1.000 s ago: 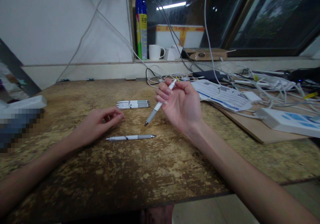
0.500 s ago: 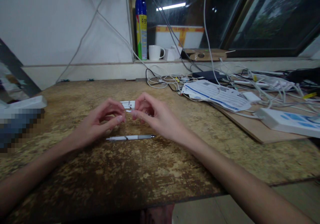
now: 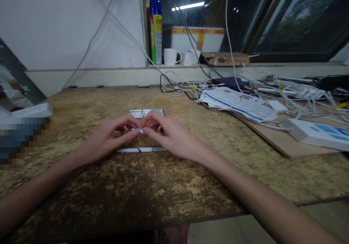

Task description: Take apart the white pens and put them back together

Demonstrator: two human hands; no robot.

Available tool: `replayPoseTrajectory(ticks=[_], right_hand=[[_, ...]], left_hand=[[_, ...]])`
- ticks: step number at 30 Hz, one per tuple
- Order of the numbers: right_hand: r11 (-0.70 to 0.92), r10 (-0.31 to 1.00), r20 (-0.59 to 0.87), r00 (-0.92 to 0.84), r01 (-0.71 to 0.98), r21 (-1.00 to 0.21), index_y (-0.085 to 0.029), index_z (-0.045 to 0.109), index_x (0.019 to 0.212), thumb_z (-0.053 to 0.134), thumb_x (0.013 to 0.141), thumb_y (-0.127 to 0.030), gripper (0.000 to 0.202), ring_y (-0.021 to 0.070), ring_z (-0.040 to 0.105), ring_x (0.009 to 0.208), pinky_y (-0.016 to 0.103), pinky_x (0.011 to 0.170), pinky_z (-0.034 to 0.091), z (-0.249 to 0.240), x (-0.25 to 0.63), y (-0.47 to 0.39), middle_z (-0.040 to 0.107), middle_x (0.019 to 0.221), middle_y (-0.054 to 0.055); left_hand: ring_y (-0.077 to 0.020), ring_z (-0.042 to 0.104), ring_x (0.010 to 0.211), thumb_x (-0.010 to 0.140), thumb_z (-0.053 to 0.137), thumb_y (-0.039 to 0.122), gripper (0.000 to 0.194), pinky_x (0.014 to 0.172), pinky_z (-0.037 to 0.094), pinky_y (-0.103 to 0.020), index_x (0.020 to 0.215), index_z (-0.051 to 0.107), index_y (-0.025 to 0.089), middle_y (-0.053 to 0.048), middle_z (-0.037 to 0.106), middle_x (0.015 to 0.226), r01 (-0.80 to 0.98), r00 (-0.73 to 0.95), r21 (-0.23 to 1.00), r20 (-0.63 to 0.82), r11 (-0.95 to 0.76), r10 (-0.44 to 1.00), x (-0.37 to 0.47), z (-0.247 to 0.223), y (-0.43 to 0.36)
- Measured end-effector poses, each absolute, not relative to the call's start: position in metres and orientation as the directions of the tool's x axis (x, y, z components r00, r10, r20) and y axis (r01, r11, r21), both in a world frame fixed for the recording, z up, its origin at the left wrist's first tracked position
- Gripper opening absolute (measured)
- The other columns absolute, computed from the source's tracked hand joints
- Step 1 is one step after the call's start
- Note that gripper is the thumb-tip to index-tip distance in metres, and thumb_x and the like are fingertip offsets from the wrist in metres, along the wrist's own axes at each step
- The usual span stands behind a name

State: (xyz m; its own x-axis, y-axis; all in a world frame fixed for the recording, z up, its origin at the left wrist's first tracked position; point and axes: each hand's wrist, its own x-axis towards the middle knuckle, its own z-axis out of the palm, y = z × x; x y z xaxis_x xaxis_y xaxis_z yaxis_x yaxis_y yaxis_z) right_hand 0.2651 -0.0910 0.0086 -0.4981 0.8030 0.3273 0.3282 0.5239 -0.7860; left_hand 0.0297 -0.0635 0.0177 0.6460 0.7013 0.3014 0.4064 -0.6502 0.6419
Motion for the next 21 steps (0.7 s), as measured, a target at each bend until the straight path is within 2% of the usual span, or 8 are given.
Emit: replayPoseTrajectory(ticks=[4,9,12,15,21], right_hand=[[0.468,0.869,0.293,-0.400,0.467,-0.750,-0.022,0.063,0.109,0.052,0.105,-0.040,0.021,0.0171,0.060,0.074,0.032,0.067,0.044,0.009,0.275,-0.084,0.068,0.088,0.002],[0.453,0.875,0.218,-0.433,0.573,-0.682,-0.020,0.069,0.102,0.053,0.104,-0.044,0.029,0.0181,0.060,0.077,0.032,0.069,0.042,0.007,0.286,-0.077,0.069,0.088,0.003],[0.471,0.847,0.161,-0.507,0.574,-0.670,-0.020,0.071,0.100,0.056,0.103,-0.046,0.030,0.0188,0.062,0.080,0.033,0.071,0.043,0.004,0.288,-0.077,0.071,0.092,0.004],[0.496,0.805,0.110,-0.582,0.561,-0.663,-0.020,0.072,0.100,0.059,0.101,-0.045,0.028,0.0192,0.063,0.082,0.033,0.073,0.046,0.002,0.288,-0.077,0.072,0.093,0.005],[0.523,0.774,0.116,-0.622,0.526,-0.670,-0.021,0.072,0.099,0.059,0.102,-0.044,0.026,0.0199,0.065,0.086,0.033,0.075,0.047,-0.003,0.285,-0.077,0.075,0.097,0.005]], left_hand=[[-0.0141,0.062,0.075,0.100,0.061,0.040,0.022,0.061,0.044,-0.023,0.103,0.070,0.020,-0.001,0.072,0.092,0.495,0.588,0.564,0.342,-0.660,0.733,0.013,0.024,-0.052],[-0.0134,0.062,0.070,0.098,0.063,0.044,0.025,0.061,0.045,-0.023,0.101,0.072,0.021,0.000,0.071,0.085,0.543,0.648,0.519,0.240,-0.660,0.723,-0.005,0.026,-0.040],[-0.0136,0.061,0.066,0.096,0.064,0.046,0.026,0.061,0.045,-0.023,0.100,0.075,0.023,0.000,0.072,0.080,0.536,0.714,0.520,0.140,-0.665,0.685,-0.005,0.023,-0.039],[-0.0143,0.063,0.069,0.093,0.067,0.044,0.023,0.062,0.045,-0.024,0.099,0.078,0.023,-0.002,0.074,0.084,0.505,0.755,0.537,0.104,-0.675,0.648,-0.004,0.022,-0.040],[-0.0156,0.064,0.074,0.091,0.069,0.040,0.021,0.065,0.046,-0.025,0.100,0.079,0.024,-0.003,0.075,0.091,0.489,0.797,0.553,0.030,-0.675,0.603,-0.007,0.024,-0.039]])
